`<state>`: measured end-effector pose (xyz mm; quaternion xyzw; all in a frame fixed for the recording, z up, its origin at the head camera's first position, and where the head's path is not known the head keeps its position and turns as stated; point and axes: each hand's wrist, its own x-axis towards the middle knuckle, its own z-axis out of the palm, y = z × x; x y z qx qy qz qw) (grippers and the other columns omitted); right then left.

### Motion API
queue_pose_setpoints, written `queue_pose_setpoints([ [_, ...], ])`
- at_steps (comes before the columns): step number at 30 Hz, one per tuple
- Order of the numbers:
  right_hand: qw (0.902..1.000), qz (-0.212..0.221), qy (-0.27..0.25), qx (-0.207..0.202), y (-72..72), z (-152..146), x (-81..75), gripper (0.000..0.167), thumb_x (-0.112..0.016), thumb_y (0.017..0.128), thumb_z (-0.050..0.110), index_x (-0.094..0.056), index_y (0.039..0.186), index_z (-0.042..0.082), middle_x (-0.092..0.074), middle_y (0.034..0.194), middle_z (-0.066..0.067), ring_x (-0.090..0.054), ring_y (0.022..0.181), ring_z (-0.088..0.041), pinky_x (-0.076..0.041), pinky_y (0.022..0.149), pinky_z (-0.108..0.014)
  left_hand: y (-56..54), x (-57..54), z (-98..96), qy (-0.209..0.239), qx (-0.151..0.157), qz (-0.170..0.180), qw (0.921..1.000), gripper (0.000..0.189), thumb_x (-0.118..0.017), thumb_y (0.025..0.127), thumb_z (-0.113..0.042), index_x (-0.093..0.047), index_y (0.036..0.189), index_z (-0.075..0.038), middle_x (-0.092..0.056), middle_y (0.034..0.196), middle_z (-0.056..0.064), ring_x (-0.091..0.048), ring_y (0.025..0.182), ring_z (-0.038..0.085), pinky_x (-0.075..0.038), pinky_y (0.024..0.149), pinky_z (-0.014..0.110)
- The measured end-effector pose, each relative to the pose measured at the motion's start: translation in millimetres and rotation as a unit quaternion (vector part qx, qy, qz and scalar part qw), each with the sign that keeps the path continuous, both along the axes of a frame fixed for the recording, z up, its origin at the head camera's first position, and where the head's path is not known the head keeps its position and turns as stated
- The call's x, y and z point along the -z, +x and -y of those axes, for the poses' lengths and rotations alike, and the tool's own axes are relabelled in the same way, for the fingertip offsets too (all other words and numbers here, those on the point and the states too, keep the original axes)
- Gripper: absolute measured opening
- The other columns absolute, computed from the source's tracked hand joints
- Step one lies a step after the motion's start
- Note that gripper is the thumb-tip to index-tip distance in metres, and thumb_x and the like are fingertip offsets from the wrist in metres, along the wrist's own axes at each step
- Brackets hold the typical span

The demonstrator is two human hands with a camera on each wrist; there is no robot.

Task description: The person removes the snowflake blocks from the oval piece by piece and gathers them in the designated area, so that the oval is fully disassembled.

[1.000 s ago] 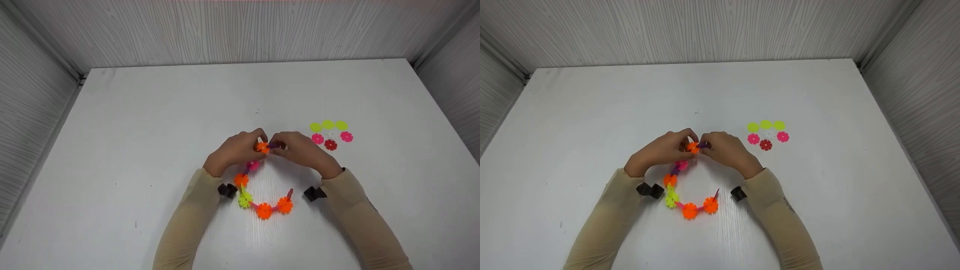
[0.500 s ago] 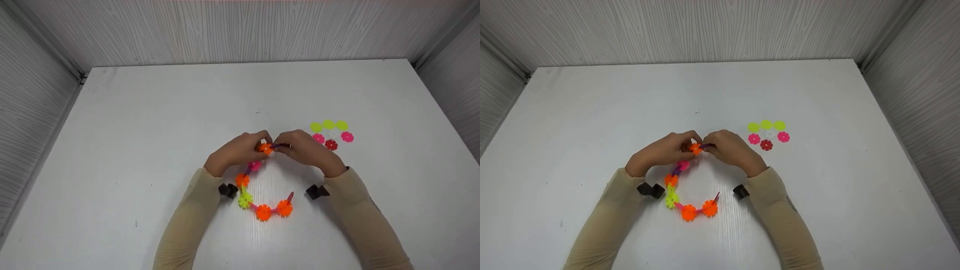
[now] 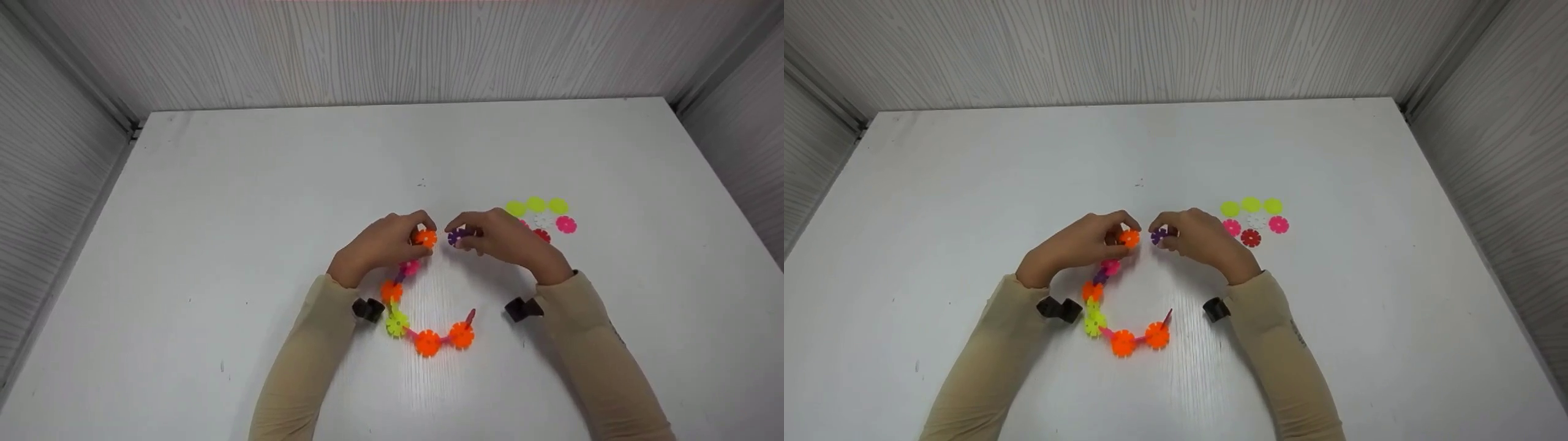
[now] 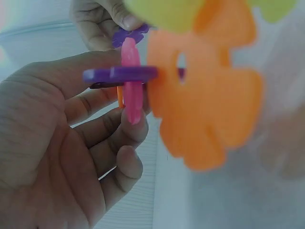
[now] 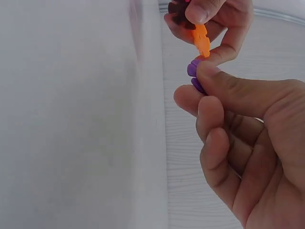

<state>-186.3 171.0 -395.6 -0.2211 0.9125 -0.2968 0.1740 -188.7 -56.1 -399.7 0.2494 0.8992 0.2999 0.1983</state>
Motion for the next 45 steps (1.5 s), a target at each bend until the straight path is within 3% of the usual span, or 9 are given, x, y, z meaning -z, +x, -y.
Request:
queue_pose_setpoints([
  [6, 0.9988, -0.002, -0.011, 0.049, -7.0, -11.4, 1.7, 0.028, -0.065, 0.093, 0.019, -0.065, 0.120, 0.017, -0.067, 0.090, -0.008, -0.057, 0.073, -0.020, -0.051, 0.068, -0.028, 0.0, 0.5, -0.1, -0.028, -0.018, -0.016, 0.9993, 0.042, -0.066, 0.091, -0.030, -0.053, 0.129, -0.017, -0.067, 0.105, 0.007, -0.059, 0.084, 0.019, -0.053, 0.084, 0.033],
  [16, 0.9929, -0.006, -0.016, 0.118, -22.6, -36.6, 15.2, 0.037, -0.047, 0.101, 0.012, -0.050, 0.138, 0.014, -0.063, 0.096, -0.013, -0.054, 0.074, -0.022, -0.047, 0.068, -0.028, -2.3, 4.4, 2.4, -0.014, -0.022, 0.012, 0.9996, 0.043, -0.057, 0.095, -0.025, -0.045, 0.136, -0.017, -0.063, 0.105, 0.006, -0.056, 0.082, 0.018, -0.052, 0.081, 0.031],
  [26, 0.9905, 0.022, -0.028, 0.133, -25.5, -39.8, 16.8, 0.035, -0.052, 0.098, 0.012, -0.051, 0.133, 0.013, -0.060, 0.099, -0.014, -0.054, 0.072, -0.022, -0.048, 0.069, -0.028, -3.1, 3.4, 0.9, -0.013, -0.021, 0.017, 0.9996, 0.042, -0.057, 0.095, -0.025, -0.045, 0.135, -0.016, -0.062, 0.106, 0.006, -0.056, 0.083, 0.019, -0.053, 0.082, 0.031],
  [34, 0.9899, 0.038, -0.011, 0.136, -26.6, -42.3, 21.5, 0.031, -0.050, 0.099, 0.012, -0.054, 0.130, 0.011, -0.061, 0.099, -0.015, -0.054, 0.075, -0.022, -0.048, 0.069, -0.025, -2.8, 3.5, -0.2, -0.011, -0.020, 0.019, 0.9996, 0.041, -0.058, 0.095, -0.025, -0.047, 0.134, -0.016, -0.063, 0.106, 0.006, -0.056, 0.080, 0.018, -0.052, 0.077, 0.029],
  [45, 0.9874, 0.043, 0.031, 0.149, -22.1, -35.5, 19.1, 0.036, -0.051, 0.099, 0.015, -0.053, 0.134, 0.010, -0.061, 0.108, -0.018, -0.055, 0.084, -0.024, -0.048, 0.076, -0.028, 0.6, 1.2, 0.2, -0.010, -0.020, 0.022, 0.9995, 0.042, -0.059, 0.095, -0.024, -0.047, 0.134, -0.015, -0.063, 0.107, 0.008, -0.056, 0.081, 0.019, -0.053, 0.080, 0.031],
])
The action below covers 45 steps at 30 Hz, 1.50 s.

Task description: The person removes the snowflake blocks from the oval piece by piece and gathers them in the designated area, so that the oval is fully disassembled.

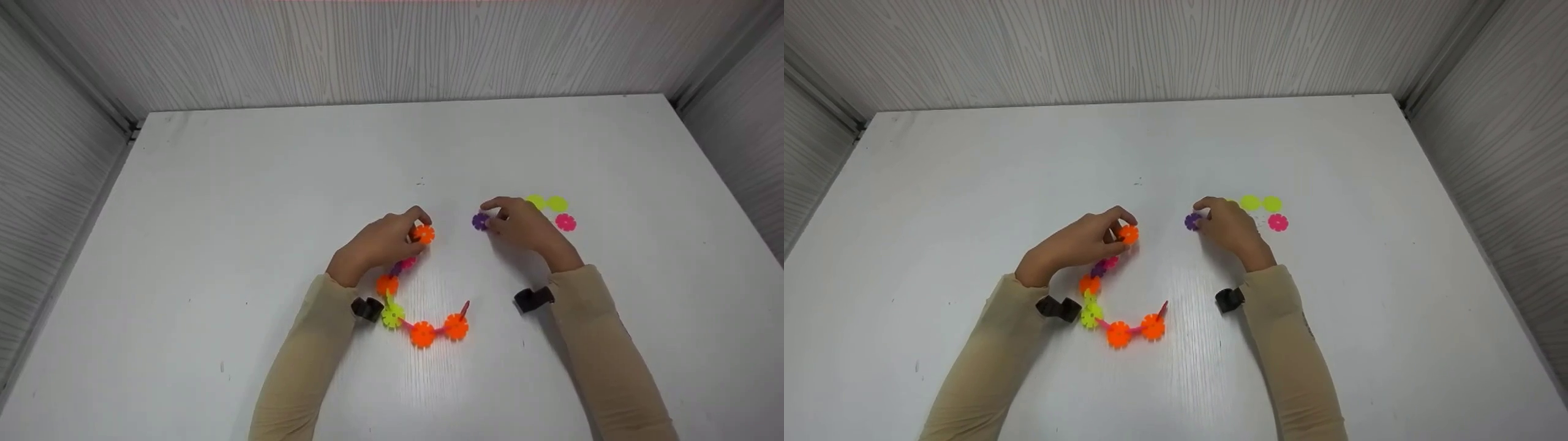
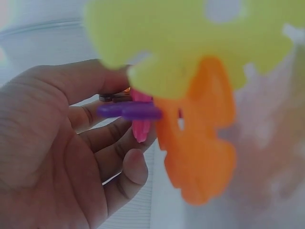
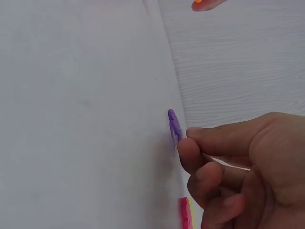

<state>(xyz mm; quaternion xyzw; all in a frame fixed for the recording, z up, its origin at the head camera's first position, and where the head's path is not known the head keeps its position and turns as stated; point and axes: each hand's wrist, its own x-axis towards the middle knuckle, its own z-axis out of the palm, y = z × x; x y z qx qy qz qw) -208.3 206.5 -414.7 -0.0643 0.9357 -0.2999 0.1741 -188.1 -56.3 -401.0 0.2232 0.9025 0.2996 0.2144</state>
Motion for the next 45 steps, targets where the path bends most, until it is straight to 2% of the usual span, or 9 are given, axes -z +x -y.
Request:
queue_pose_setpoints([
  [4, 0.9996, -0.021, -0.016, -0.003, 2.4, 6.3, -3.0, 0.037, -0.053, 0.099, 0.020, -0.053, 0.135, 0.012, -0.060, 0.103, -0.015, -0.055, 0.079, -0.024, -0.048, 0.072, -0.028, 0.5, 0.3, -0.8, -0.001, -0.007, -0.001, 1.0000, 0.044, -0.061, 0.094, -0.025, -0.048, 0.134, -0.015, -0.063, 0.111, 0.007, -0.058, 0.085, 0.019, -0.054, 0.084, 0.032],
  [9, 0.9973, -0.037, -0.042, -0.047, 10.8, 22.2, -9.3, 0.037, -0.057, 0.097, 0.021, -0.054, 0.133, 0.013, -0.062, 0.099, -0.012, -0.055, 0.075, -0.022, -0.048, 0.068, -0.026, 0.8, 1.5, -3.3, -0.022, -0.016, -0.008, 0.9996, 0.043, -0.065, 0.091, -0.030, -0.053, 0.128, -0.013, -0.065, 0.115, 0.006, -0.061, 0.094, 0.019, -0.053, 0.091, 0.033],
  [16, 0.9913, -0.065, -0.033, -0.110, 23.7, 44.1, -14.7, 0.037, -0.060, 0.096, 0.021, -0.056, 0.131, 0.011, -0.067, 0.098, -0.012, -0.054, 0.074, -0.020, -0.047, 0.067, -0.027, 1.7, 2.2, -3.2, -0.021, -0.009, -0.033, 0.9992, 0.040, -0.066, 0.091, -0.030, -0.055, 0.125, -0.013, -0.067, 0.095, 0.006, -0.058, 0.073, 0.017, -0.054, 0.073, 0.029],
  [19, 0.9894, -0.068, -0.030, -0.125, 26.6, 49.1, -14.8, 0.039, -0.061, 0.095, 0.020, -0.056, 0.132, 0.012, -0.068, 0.099, -0.012, -0.056, 0.074, -0.020, -0.048, 0.066, -0.026, 1.9, 1.7, -3.6, -0.010, -0.009, -0.033, 0.9994, 0.041, -0.066, 0.091, -0.028, -0.054, 0.127, -0.012, -0.068, 0.093, 0.006, -0.058, 0.072, 0.017, -0.054, 0.072, 0.029],
  [25, 0.9887, -0.059, -0.033, -0.134, 29.9, 55.3, -14.1, 0.042, -0.062, 0.094, 0.020, -0.053, 0.135, 0.013, -0.067, 0.098, -0.011, -0.055, 0.074, -0.019, -0.047, 0.067, -0.026, 1.5, 1.5, -4.6, -0.015, -0.007, -0.052, 0.9985, 0.042, -0.068, 0.090, -0.029, -0.055, 0.125, -0.010, -0.072, 0.101, 0.007, -0.064, 0.083, 0.018, -0.054, 0.082, 0.033],
  [29, 0.9862, -0.065, -0.033, -0.149, 31.7, 57.9, -13.8, 0.046, -0.062, 0.094, 0.020, -0.049, 0.137, 0.012, -0.067, 0.098, -0.010, -0.057, 0.075, -0.019, -0.050, 0.071, -0.027, 1.5, 0.9, -5.5, -0.018, -0.011, -0.064, 0.9977, 0.043, -0.070, 0.088, -0.031, -0.057, 0.122, -0.009, -0.073, 0.102, 0.007, -0.066, 0.086, 0.019, -0.054, 0.083, 0.034],
  [36, 0.9809, -0.098, -0.041, -0.163, 33.3, 62.5, -13.9, 0.049, -0.064, 0.093, 0.020, -0.050, 0.139, 0.008, -0.065, 0.112, -0.009, -0.058, 0.089, -0.021, -0.054, 0.081, -0.035, 1.8, -1.4, -7.1, -0.021, -0.015, -0.082, 0.9963, 0.043, -0.071, 0.087, -0.033, -0.058, 0.121, -0.009, -0.073, 0.100, 0.006, -0.067, 0.082, 0.018, -0.055, 0.078, 0.030],
  [41, 0.9805, -0.105, -0.038, -0.162, 32.8, 63.2, -13.4, 0.042, -0.063, 0.093, 0.017, -0.057, 0.134, 0.010, -0.066, 0.106, -0.008, -0.057, 0.088, -0.021, -0.052, 0.081, -0.034, 2.0, -0.6, -7.5, -0.025, -0.016, -0.096, 0.9949, 0.045, -0.071, 0.087, -0.036, -0.058, 0.121, -0.009, -0.072, 0.095, 0.006, -0.064, 0.076, 0.017, -0.055, 0.071, 0.028],
  [45, 0.9819, -0.103, -0.042, -0.153, 32.0, 62.4, -13.4, 0.038, -0.065, 0.092, 0.017, -0.061, 0.129, 0.009, -0.066, 0.103, -0.009, -0.057, 0.085, -0.022, -0.051, 0.079, -0.032, 2.2, 0.4, -6.4, -0.041, -0.020, -0.109, 0.9930, 0.044, -0.071, 0.086, -0.040, -0.061, 0.115, -0.009, -0.071, 0.089, 0.005, -0.062, 0.070, 0.016, -0.053, 0.066, 0.029],
])
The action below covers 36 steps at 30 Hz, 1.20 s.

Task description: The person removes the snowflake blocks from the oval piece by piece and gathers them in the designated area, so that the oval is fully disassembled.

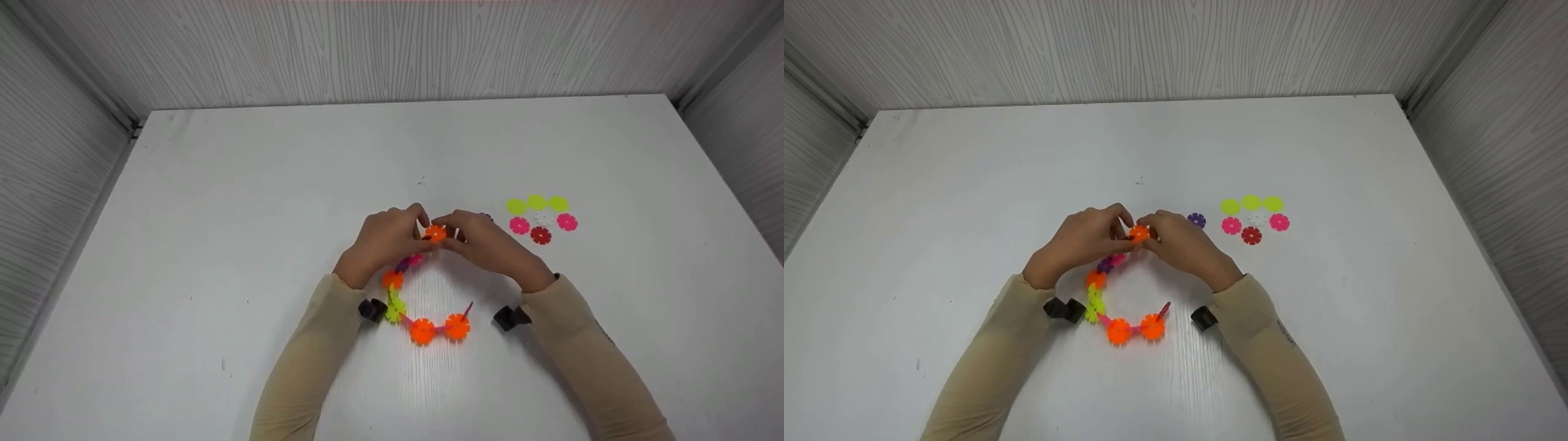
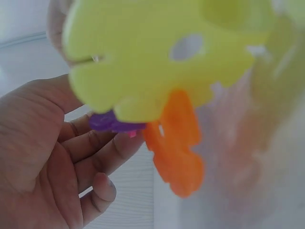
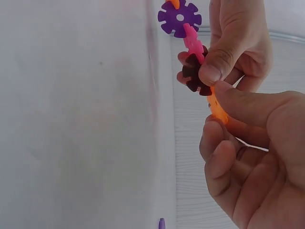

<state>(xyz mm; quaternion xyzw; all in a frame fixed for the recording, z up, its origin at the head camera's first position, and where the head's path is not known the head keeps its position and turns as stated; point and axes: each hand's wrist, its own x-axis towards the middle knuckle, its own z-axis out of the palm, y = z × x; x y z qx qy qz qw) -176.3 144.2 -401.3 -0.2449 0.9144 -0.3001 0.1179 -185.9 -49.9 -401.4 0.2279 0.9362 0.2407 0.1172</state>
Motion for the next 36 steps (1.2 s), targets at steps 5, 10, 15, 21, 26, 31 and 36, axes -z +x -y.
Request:
queue_pose_setpoints([
  [5, 0.9990, 0.000, -0.001, 0.045, -1.9, -3.5, 0.7, 0.038, -0.068, 0.090, 0.021, -0.062, 0.126, 0.010, -0.066, 0.100, -0.008, -0.056, 0.081, -0.021, -0.049, 0.070, -0.028, -0.2, 1.3, 2.1, -0.008, -0.008, -0.011, 0.9999, 0.035, -0.067, 0.089, -0.042, -0.066, 0.102, -0.010, -0.069, 0.084, 0.003, -0.055, 0.066, 0.015, -0.050, 0.065, 0.030],
  [10, 0.9983, -0.001, -0.013, 0.056, -3.2, -5.0, 2.5, 0.040, -0.068, 0.090, 0.020, -0.061, 0.127, 0.009, -0.067, 0.102, -0.008, -0.056, 0.082, -0.021, -0.049, 0.070, -0.026, -0.4, 1.2, 1.5, 0.022, 0.002, -0.027, 0.9994, 0.027, -0.065, 0.092, -0.034, -0.070, 0.103, -0.010, -0.071, 0.089, 0.003, -0.057, 0.073, 0.016, -0.053, 0.074, 0.032],
  [15, 0.9985, 0.005, -0.031, 0.043, -2.9, -4.9, 3.3, 0.045, -0.068, 0.090, 0.017, -0.057, 0.132, 0.006, -0.067, 0.108, -0.010, -0.055, 0.083, -0.022, -0.048, 0.071, -0.026, -0.3, 0.2, 0.9, 0.038, 0.007, -0.037, 0.9985, 0.024, -0.065, 0.092, -0.030, -0.073, 0.104, -0.011, -0.073, 0.093, 0.003, -0.060, 0.077, 0.017, -0.053, 0.076, 0.033],
  [21, 0.9980, 0.008, -0.049, 0.039, -3.0, -3.4, 2.6, 0.040, -0.068, 0.089, 0.016, -0.062, 0.127, 0.006, -0.067, 0.110, -0.008, -0.054, 0.084, -0.021, -0.048, 0.068, -0.025, -1.2, -1.7, 3.0, 0.040, 0.015, -0.038, 0.9984, 0.021, -0.063, 0.094, -0.028, -0.074, 0.102, -0.012, -0.072, 0.090, 0.003, -0.057, 0.077, 0.018, -0.051, 0.076, 0.032],
  [26, 0.9978, -0.002, -0.055, 0.038, -1.4, -1.8, 1.8, 0.037, -0.069, 0.088, 0.017, -0.064, 0.123, 0.007, -0.068, 0.109, -0.008, -0.054, 0.082, -0.021, -0.048, 0.067, -0.025, -1.5, -3.2, 4.2, 0.035, 0.019, -0.042, 0.9983, 0.022, -0.063, 0.094, -0.028, -0.074, 0.102, -0.011, -0.072, 0.090, 0.004, -0.057, 0.078, 0.019, -0.049, 0.079, 0.034],
  [31, 0.9980, -0.008, -0.050, 0.037, -0.6, -1.0, 3.9, 0.037, -0.069, 0.088, 0.017, -0.064, 0.123, 0.006, -0.068, 0.109, -0.008, -0.054, 0.083, -0.021, -0.047, 0.070, -0.025, -0.9, -2.6, 5.1, 0.028, 0.020, -0.051, 0.9981, 0.022, -0.062, 0.094, -0.027, -0.075, 0.102, -0.011, -0.074, 0.092, 0.003, -0.059, 0.079, 0.020, -0.046, 0.087, 0.038],
  [36, 0.9982, -0.012, -0.049, 0.032, -0.5, -1.7, 5.2, 0.034, -0.069, 0.089, 0.016, -0.065, 0.121, 0.006, -0.069, 0.104, -0.008, -0.053, 0.081, -0.020, -0.046, 0.070, -0.025, -0.8, -3.4, 5.1, 0.012, 0.033, -0.066, 0.9972, 0.021, -0.060, 0.095, -0.025, -0.076, 0.102, -0.013, -0.074, 0.095, 0.002, -0.063, 0.081, 0.019, -0.045, 0.087, 0.039],
])
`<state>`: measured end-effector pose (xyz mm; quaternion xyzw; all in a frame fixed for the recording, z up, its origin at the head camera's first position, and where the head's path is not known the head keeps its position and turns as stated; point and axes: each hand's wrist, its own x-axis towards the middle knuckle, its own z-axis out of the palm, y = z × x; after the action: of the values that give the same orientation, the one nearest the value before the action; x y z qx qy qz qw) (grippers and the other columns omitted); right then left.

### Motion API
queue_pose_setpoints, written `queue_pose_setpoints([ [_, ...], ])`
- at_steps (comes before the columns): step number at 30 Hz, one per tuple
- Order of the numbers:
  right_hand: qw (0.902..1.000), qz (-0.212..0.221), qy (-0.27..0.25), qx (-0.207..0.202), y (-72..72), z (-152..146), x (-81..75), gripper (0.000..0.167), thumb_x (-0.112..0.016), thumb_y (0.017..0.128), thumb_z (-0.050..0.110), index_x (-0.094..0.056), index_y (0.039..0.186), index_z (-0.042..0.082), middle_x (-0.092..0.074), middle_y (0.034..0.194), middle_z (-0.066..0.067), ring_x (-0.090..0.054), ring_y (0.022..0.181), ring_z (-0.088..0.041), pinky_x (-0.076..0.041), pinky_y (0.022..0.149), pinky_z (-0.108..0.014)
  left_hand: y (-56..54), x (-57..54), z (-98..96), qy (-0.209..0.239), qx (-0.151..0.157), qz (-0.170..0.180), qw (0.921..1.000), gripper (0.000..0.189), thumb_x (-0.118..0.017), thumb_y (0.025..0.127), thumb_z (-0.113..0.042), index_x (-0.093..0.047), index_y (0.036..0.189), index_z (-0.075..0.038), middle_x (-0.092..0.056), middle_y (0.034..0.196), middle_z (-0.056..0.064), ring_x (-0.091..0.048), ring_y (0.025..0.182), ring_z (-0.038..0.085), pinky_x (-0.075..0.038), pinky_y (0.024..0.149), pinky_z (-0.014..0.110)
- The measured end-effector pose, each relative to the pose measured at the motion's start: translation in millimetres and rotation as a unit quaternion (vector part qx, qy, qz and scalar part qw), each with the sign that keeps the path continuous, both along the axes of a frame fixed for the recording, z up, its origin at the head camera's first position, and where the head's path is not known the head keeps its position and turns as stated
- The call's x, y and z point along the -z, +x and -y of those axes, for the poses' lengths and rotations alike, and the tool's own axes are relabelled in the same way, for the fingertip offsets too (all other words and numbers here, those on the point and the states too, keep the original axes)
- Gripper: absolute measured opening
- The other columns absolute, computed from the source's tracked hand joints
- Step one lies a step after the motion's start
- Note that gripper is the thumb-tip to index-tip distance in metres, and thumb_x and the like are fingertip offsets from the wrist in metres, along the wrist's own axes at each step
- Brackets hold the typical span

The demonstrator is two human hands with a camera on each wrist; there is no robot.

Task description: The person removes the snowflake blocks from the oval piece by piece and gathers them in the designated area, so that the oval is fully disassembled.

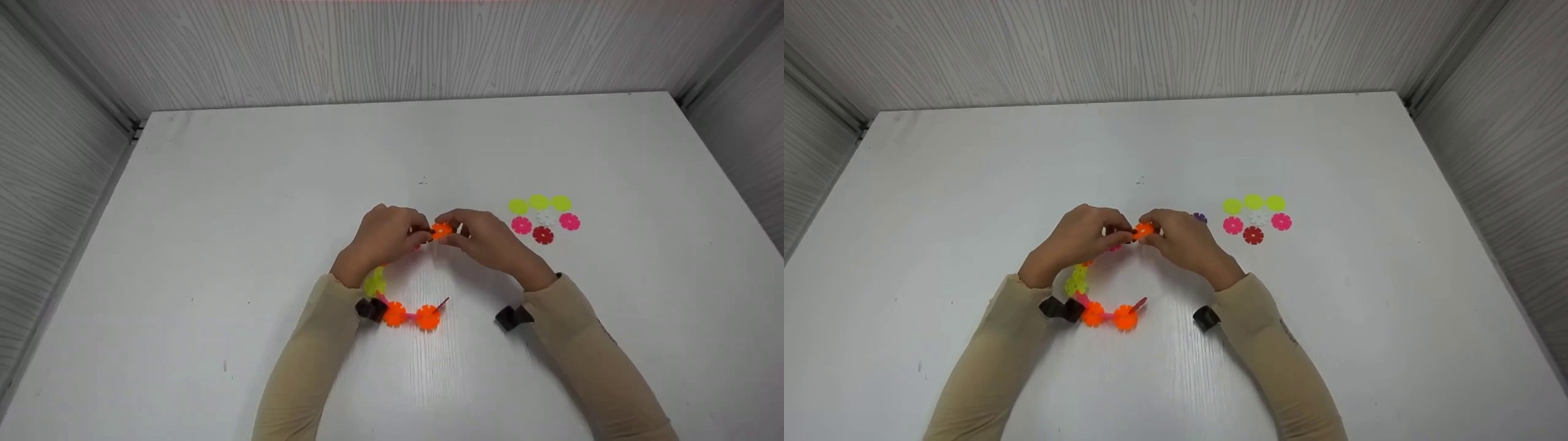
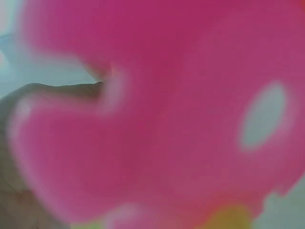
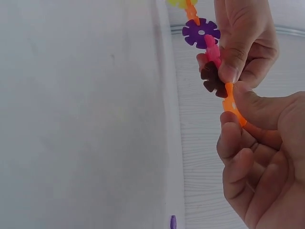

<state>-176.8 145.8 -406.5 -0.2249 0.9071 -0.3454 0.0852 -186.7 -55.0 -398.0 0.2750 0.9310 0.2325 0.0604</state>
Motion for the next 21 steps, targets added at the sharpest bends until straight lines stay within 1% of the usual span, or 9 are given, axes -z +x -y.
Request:
queue_pose_setpoints([
  [3, 1.0000, -0.004, -0.003, -0.003, 0.0, -1.2, -0.5, 0.033, -0.068, 0.089, 0.015, -0.065, 0.121, 0.006, -0.069, 0.105, -0.007, -0.053, 0.082, -0.020, -0.046, 0.071, -0.025, -0.4, -0.3, -0.2, -0.004, 0.004, -0.014, 0.9999, 0.022, -0.060, 0.095, -0.025, -0.076, 0.103, -0.013, -0.075, 0.094, 0.001, -0.064, 0.080, 0.018, -0.044, 0.085, 0.038],
  [7, 0.9999, -0.009, -0.008, -0.004, -0.8, -2.5, 0.2, 0.033, -0.068, 0.089, 0.014, -0.064, 0.121, 0.005, -0.069, 0.109, -0.008, -0.054, 0.083, -0.021, -0.046, 0.071, -0.025, -1.0, -0.1, -0.1, 0.000, 0.005, -0.017, 0.9998, 0.021, -0.062, 0.094, -0.026, -0.077, 0.103, -0.014, -0.076, 0.092, 0.000, -0.064, 0.078, 0.017, -0.042, 0.086, 0.038],
  [9, 0.9999, -0.007, -0.009, -0.004, -1.1, -3.0, 0.6, 0.034, -0.068, 0.089, 0.014, -0.064, 0.122, 0.005, -0.068, 0.110, -0.009, -0.054, 0.082, -0.021, -0.046, 0.069, -0.024, -1.1, -0.3, -0.3, 0.001, 0.004, -0.012, 0.9999, 0.021, -0.062, 0.094, -0.027, -0.077, 0.103, -0.015, -0.076, 0.091, 0.000, -0.065, 0.079, 0.017, -0.041, 0.087, 0.039],
  [13, 0.9998, 0.004, -0.017, 0.002, -1.9, -3.8, 0.0, 0.036, -0.067, 0.090, 0.014, -0.062, 0.124, 0.005, -0.068, 0.112, -0.009, -0.054, 0.081, -0.021, -0.047, 0.066, -0.021, -1.3, -2.0, -1.3, 0.007, -0.005, -0.002, 1.0000, 0.022, -0.061, 0.095, -0.028, -0.077, 0.104, -0.014, -0.076, 0.091, 0.000, -0.066, 0.084, 0.016, -0.036, 0.095, 0.042],
  [15, 0.9996, 0.012, -0.025, 0.007, -2.8, -4.2, -0.6, 0.037, -0.067, 0.090, 0.014, -0.061, 0.125, 0.005, -0.068, 0.113, -0.009, -0.054, 0.079, -0.020, -0.047, 0.065, -0.020, -1.3, -3.1, -1.5, 0.013, -0.009, -0.003, 0.9999, 0.023, -0.062, 0.095, -0.028, -0.077, 0.104, -0.014, -0.076, 0.092, 0.000, -0.067, 0.086, 0.016, -0.033, 0.098, 0.044],
  [17, 0.9990, 0.022, -0.036, 0.013, -3.7, -4.7, -1.8, 0.039, -0.066, 0.091, 0.014, -0.059, 0.127, 0.005, -0.067, 0.111, -0.010, -0.055, 0.076, -0.020, -0.048, 0.064, -0.020, -1.2, -3.9, -1.1, 0.016, -0.007, -0.019, 0.9997, 0.023, -0.061, 0.095, -0.028, -0.076, 0.105, -0.015, -0.075, 0.092, 0.001, -0.067, 0.086, 0.016, -0.032, 0.099, 0.046],
  [20, 0.9971, 0.038, -0.056, 0.033, -5.9, -7.1, -2.7, 0.039, -0.065, 0.092, 0.013, -0.057, 0.130, 0.007, -0.064, 0.104, -0.011, -0.057, 0.070, -0.024, -0.047, 0.063, -0.019, -1.6, -2.3, 1.6, 0.001, -0.012, -0.068, 0.9976, 0.023, -0.056, 0.097, -0.019, -0.075, 0.110, -0.019, -0.070, 0.084, 0.002, -0.063, 0.075, 0.017, -0.034, 0.097, 0.047],
  [21, 0.9958, 0.046, -0.067, 0.042, -6.8, -8.4, -2.7, 0.039, -0.064, 0.092, 0.013, -0.056, 0.130, 0.007, -0.062, 0.102, -0.011, -0.057, 0.069, -0.027, -0.047, 0.063, -0.020, -1.2, -2.0, 2.8, -0.002, -0.015, -0.079, 0.9967, 0.025, -0.055, 0.096, -0.016, -0.075, 0.111, -0.021, -0.068, 0.080, 0.002, -0.061, 0.071, 0.016, -0.034, 0.096, 0.046],
])
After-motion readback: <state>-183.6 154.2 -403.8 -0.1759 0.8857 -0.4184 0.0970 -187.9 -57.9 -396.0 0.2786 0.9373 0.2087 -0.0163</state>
